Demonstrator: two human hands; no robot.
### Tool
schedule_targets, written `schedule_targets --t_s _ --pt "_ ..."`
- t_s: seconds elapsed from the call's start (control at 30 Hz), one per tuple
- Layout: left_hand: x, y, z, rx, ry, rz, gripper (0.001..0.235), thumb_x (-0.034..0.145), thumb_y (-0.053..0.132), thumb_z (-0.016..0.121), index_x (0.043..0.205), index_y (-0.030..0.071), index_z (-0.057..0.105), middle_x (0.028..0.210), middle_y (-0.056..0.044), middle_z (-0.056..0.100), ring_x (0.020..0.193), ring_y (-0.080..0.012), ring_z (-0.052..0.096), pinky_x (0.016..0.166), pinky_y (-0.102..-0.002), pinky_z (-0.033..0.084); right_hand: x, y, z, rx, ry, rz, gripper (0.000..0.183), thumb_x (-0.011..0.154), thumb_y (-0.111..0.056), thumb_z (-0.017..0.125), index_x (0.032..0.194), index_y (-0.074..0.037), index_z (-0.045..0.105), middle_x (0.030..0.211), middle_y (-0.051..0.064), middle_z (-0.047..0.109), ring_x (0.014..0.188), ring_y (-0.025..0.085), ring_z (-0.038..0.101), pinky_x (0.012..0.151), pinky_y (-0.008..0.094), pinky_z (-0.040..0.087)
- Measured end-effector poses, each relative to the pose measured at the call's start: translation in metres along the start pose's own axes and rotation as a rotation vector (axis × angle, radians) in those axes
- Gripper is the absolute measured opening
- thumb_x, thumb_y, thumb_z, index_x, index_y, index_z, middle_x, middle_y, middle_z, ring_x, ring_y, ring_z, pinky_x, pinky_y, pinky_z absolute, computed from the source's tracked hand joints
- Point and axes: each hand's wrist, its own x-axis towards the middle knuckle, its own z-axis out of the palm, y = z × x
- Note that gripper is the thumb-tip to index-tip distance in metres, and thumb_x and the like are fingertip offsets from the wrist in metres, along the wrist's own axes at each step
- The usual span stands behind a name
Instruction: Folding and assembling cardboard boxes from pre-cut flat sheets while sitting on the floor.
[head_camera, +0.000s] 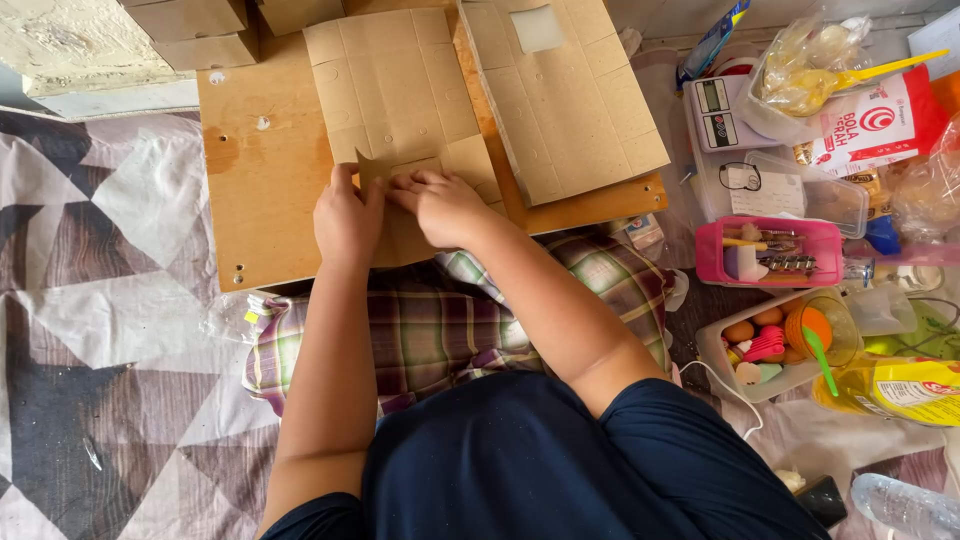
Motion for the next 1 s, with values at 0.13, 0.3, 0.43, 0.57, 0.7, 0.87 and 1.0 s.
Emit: schedule_targets --t_s 0.13,0.3,0.43,0.57,0.7,0.87,1.0 --pt "0.006 -0.012 -0.003 -0.169 0.044 0.058 0.023 0.107 0.023 0.057 0.110 0.006 0.073 0.090 -0.020 0.068 0.088 -0.0417 0.070 0.070 -0.052 0.058 -0.006 -0.001 -0.005 0.028 0.057 -0.036 0.061 0.086 -0.003 0.054 0.144 -0.021 0.053 0.149 -0.001 0.054 0.142 0.033 0.044 0.108 0.059 0.044" --pt "0.012 -0.016 -0.009 -0.587 -0.151 0.029 0.028 0.102 -0.002 0.054 0.124 -0.001 0.071 0.123 -0.019 0.064 0.099 -0.0293 0.072 0.083 -0.036 0.063 -0.004 0.001 -0.001 0.024 0.039 -0.026 0.063 0.084 -0.003 0.057 0.144 -0.023 0.053 0.151 -0.005 0.051 0.143 0.032 0.041 0.108 0.059 0.044" --pt "0.013 -0.020 -0.003 -0.538 -0.178 0.137 0.033 0.099 -0.006 0.062 0.130 0.003 0.070 0.130 -0.016 0.065 0.101 -0.0292 0.072 0.081 -0.035 0.065 -0.004 0.002 -0.004 0.034 -0.025 0.007 0.063 0.084 -0.004 0.057 0.144 -0.024 0.052 0.151 -0.006 0.051 0.147 0.031 0.036 0.113 0.058 0.039" --pt "0.009 -0.013 -0.002 -0.480 -0.146 0.212 0.029 0.097 0.002 0.072 0.126 0.004 0.073 0.128 -0.014 0.065 0.105 -0.0316 0.071 0.088 -0.039 0.062 -0.003 0.010 0.010 -0.013 0.013 -0.009 0.049 0.083 -0.009 0.061 0.130 -0.024 0.061 0.141 -0.005 0.059 0.146 0.027 0.038 0.111 0.053 0.040" --pt "0.017 -0.014 -0.005 -0.321 -0.153 0.262 0.037 0.091 0.011 0.082 0.126 0.006 0.073 0.121 -0.014 0.065 0.103 -0.0334 0.072 0.089 -0.041 0.062 -0.008 0.013 0.013 -0.028 0.116 -0.039 0.040 0.082 -0.013 0.067 0.121 -0.018 0.065 0.136 0.000 0.064 0.143 0.026 0.042 0.110 0.052 0.042" --pt "0.023 -0.013 -0.002 -0.172 -0.205 0.271 0.032 0.090 0.012 0.085 0.119 0.004 0.077 0.116 -0.013 0.070 0.102 -0.0331 0.073 0.087 -0.039 0.062 -0.010 0.014 0.030 0.049 0.264 -0.040 0.058 0.081 -0.019 0.075 0.134 -0.008 0.054 0.130 0.013 0.066 0.142 0.033 0.044 0.109 0.051 0.041" --pt "0.021 -0.013 0.013 -0.054 -0.181 0.373 0.034 0.089 0.018 0.084 0.119 0.005 0.077 0.118 -0.013 0.072 0.103 -0.0361 0.072 0.088 -0.047 0.061 -0.017 0.021 0.048 0.389 0.390 -0.038 0.085 0.085 0.000 0.076 0.154 0.009 0.027 0.159 0.036 0.031 0.149 0.050 0.021 0.123 0.056 0.026"
